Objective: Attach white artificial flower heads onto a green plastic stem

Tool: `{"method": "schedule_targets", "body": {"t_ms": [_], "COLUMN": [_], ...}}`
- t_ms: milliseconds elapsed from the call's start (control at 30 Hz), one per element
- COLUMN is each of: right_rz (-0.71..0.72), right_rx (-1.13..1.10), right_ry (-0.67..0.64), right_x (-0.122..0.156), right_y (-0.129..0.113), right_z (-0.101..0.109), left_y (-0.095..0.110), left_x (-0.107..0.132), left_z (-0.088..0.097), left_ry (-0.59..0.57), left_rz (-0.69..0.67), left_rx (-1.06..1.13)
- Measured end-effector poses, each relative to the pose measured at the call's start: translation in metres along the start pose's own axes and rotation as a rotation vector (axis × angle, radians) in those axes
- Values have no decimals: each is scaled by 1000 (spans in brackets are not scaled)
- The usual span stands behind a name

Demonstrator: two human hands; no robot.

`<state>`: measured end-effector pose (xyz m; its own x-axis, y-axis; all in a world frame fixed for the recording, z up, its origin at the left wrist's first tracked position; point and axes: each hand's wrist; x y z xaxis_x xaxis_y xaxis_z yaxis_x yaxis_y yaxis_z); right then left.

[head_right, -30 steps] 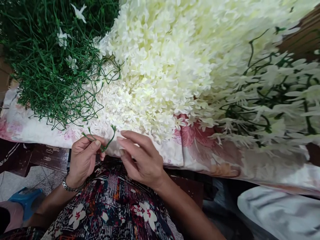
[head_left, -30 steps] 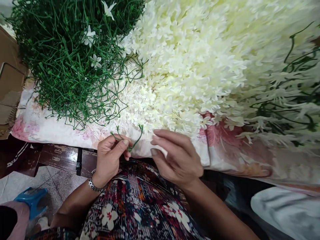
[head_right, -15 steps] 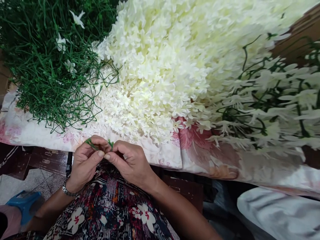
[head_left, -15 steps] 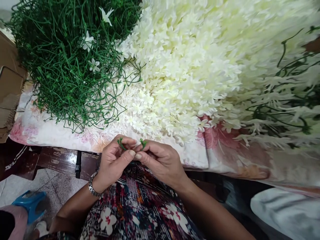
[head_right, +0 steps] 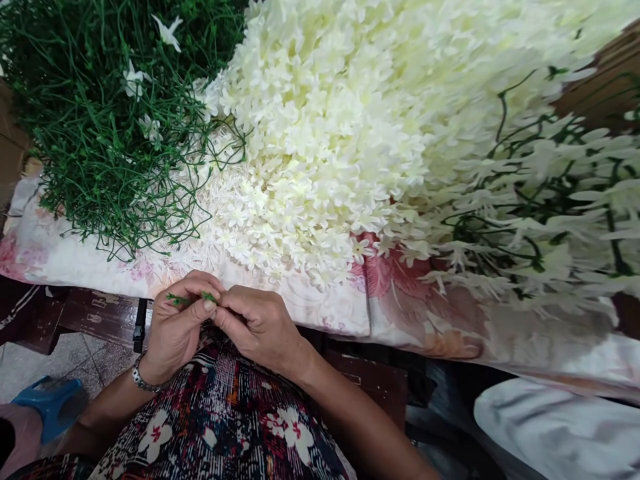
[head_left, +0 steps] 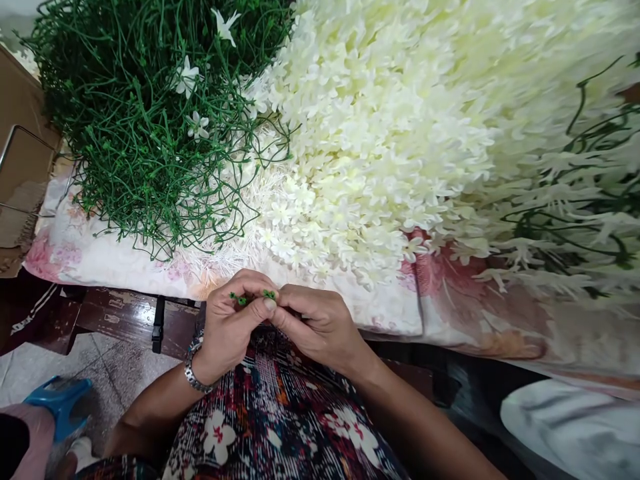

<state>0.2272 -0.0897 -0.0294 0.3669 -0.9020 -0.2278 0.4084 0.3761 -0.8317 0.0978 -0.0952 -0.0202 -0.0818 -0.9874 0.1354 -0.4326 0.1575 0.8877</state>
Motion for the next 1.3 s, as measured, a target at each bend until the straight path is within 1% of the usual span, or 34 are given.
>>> {"method": "schedule_targets", "body": {"t_ms": [133,267,333,433,533,633,700,800,900,967,1067,1200,1300], "right_rz": [-16,-66,-51,28,105,158,195,203,201,222,243,247,223], "right_rx": [-87,-83,-56,20,218,534,717,951,1085,1102,1044,805,608], "right_ry": [-10,9,39,103,123,180,195,148,75,48,66,127,168], "right_x": [1,2,3,4,4,-1,-8,-21,-31,-34,-33,-29,-26], "right_y": [-1,-4,-5,-5,-1,7,11,13,14,15,17,17,14], "right_z": [-3,-7,-9,-9,-1,8,11,10,7,5,7,13,17], "left_y": [-2,-3,-3,-1,3,7,9,8,5,4,3,3,2], "left_x": [3,3,4,5,7,7,5,2,-1,-2,-4,-4,-6], "left_z": [2,3,4,6,12,17,20,20,19,19,19,20,17], "left_ry": [39,59,57,59,77,106,133,143,114,114,122,101,115], "left_rz": [-36,-58,-61,-37,-23,-28,-26,16,70,99,129,117,63], "left_rx": [-22,-24,-45,-77,-70,-48,-34,-3,8,3,-13,-12,-40]}}
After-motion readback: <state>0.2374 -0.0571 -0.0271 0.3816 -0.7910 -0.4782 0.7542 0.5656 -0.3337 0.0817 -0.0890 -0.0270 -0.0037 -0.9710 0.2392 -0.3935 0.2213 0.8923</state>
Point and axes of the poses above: each hand's wrist, its own x-axis away from the middle knuckle, its own z-axis out of the back of the hand, y = z × x, and after that the axes turned 9 degrees about x, right-handed
